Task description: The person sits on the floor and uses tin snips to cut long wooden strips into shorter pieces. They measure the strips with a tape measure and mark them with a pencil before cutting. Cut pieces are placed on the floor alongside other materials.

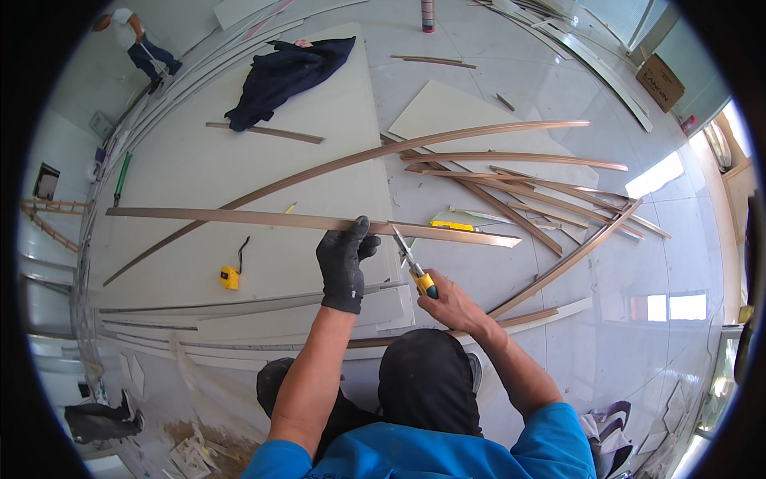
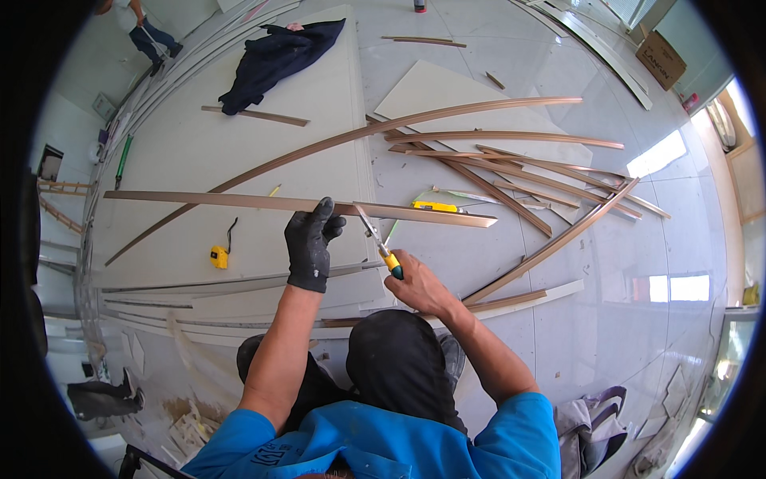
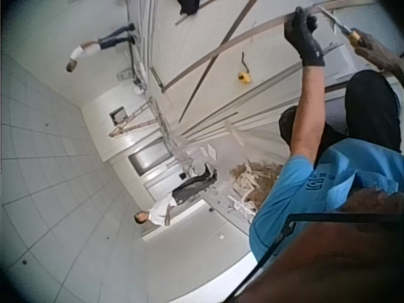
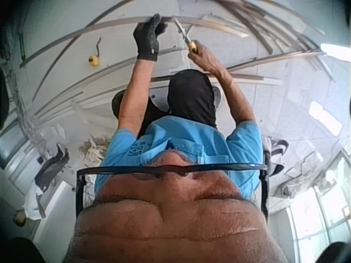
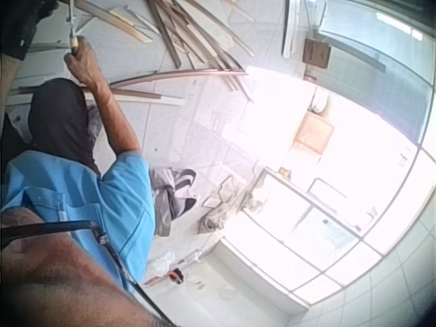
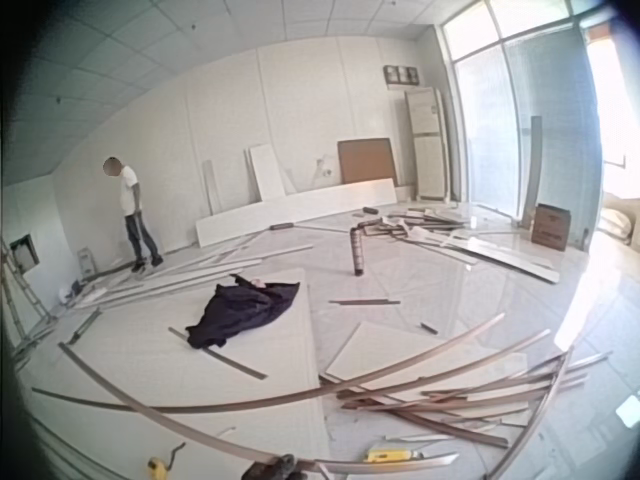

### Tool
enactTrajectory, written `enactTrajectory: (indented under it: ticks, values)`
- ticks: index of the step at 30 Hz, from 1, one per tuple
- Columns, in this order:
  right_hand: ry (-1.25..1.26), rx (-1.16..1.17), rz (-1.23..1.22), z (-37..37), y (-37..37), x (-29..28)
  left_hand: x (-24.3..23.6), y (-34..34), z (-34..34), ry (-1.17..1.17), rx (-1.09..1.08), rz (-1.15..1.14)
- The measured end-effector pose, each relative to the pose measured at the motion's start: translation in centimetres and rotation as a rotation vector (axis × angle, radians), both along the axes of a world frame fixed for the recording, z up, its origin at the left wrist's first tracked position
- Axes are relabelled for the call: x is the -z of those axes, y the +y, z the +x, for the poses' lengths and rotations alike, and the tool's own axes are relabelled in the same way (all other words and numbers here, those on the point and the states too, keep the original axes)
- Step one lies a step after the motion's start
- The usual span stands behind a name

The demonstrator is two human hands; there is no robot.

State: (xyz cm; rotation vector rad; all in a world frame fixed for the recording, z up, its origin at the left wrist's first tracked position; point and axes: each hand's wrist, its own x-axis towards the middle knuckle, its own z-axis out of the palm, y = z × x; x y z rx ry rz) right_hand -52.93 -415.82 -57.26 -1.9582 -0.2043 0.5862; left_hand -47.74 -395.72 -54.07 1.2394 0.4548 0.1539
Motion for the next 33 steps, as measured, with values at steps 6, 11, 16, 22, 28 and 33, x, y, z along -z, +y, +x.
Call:
enactTrajectory:
  ticks: [6,11,16,22,28,33]
  values:
    - [-0.004,-0.005,-0.027,0.1,0.0,-0.1,0.2,0.4,0.1,-0.001,0.036,0.022]
    - [0.028,-0.019,-0.025,0.3,-0.2,-0.5,0.4,0.5,0.2,0.004,0.056,0.032]
    - [-0.027,-0.017,-0.052,0.3,-0.2,0.1,0.1,0.4,0.2,-0.010,0.056,0.035]
    - [-0.065,-0.076,-0.033,0.5,-0.5,0.7,0.3,-0.1,0.0,-0.002,-0.026,-0.003]
    - [-0.038,-0.054,-0.011,0.4,-0.3,0.8,0.1,-0.1,0.0,-0.008,-0.031,-0.010]
    - [-0.014,-0.049,-0.018,0.5,-0.1,0.5,0.2,0.2,0.0,-0.007,-0.030,-0.001]
